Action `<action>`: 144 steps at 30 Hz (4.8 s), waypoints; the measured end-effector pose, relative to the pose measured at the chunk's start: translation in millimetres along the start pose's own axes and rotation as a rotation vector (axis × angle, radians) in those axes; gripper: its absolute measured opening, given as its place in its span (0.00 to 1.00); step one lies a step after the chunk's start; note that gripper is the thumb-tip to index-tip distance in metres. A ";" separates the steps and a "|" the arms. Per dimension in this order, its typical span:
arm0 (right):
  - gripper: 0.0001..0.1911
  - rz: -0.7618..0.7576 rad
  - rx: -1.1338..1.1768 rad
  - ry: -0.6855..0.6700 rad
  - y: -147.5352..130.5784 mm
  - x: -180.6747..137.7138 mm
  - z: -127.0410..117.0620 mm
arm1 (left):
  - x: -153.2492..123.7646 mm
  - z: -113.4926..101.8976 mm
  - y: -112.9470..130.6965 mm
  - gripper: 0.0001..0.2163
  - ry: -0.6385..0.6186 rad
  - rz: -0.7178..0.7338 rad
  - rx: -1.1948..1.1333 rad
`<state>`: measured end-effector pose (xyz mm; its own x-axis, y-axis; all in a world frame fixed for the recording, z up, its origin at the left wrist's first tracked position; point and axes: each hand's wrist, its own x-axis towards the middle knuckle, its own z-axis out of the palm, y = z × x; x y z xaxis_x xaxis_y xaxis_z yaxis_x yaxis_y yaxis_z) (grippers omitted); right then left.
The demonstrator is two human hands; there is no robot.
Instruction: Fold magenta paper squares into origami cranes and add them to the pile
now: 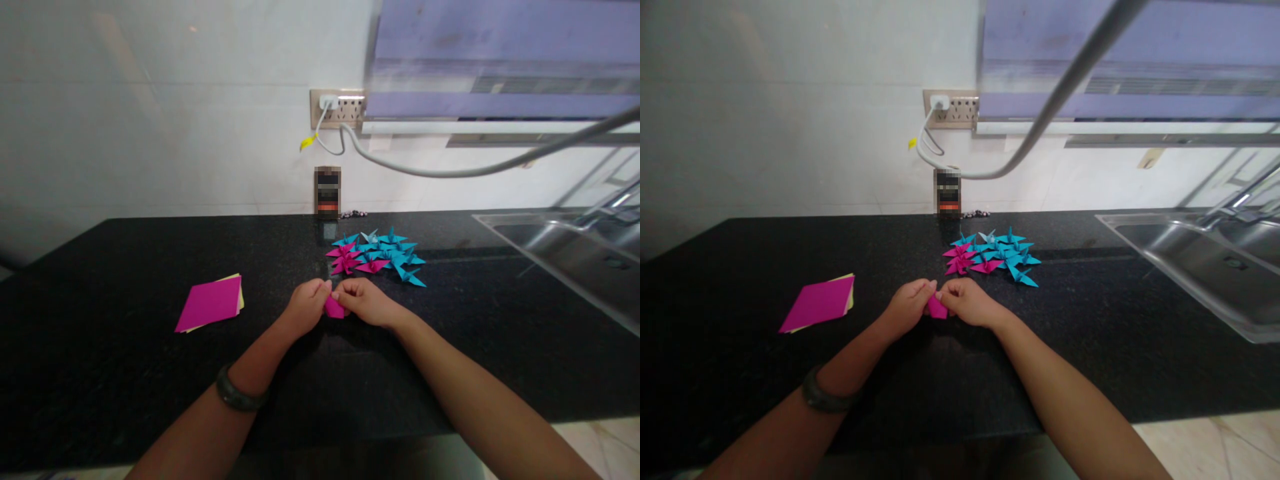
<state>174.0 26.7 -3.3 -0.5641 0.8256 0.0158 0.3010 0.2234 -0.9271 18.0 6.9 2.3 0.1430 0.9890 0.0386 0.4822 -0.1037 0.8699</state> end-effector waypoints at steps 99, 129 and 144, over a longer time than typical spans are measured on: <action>0.13 -0.024 0.097 0.148 -1.5 1.6 6.0 | 1.4 2.6 -1.5 0.10 0.135 -0.054 -0.612; 0.12 0.010 0.323 0.329 -0.9 7.0 5.1 | 0.9 4.7 -0.5 0.12 0.035 -0.109 -0.493; 0.09 -0.005 0.290 0.321 1.0 7.9 6.7 | 0.5 5.0 3.2 0.12 0.132 -0.151 -0.680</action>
<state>164.8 30.0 -6.7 -0.2836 0.9543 0.0942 0.0439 0.1110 -0.9928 24.0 6.5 2.7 -0.0094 0.9964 -0.0844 -0.1639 0.0818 0.9831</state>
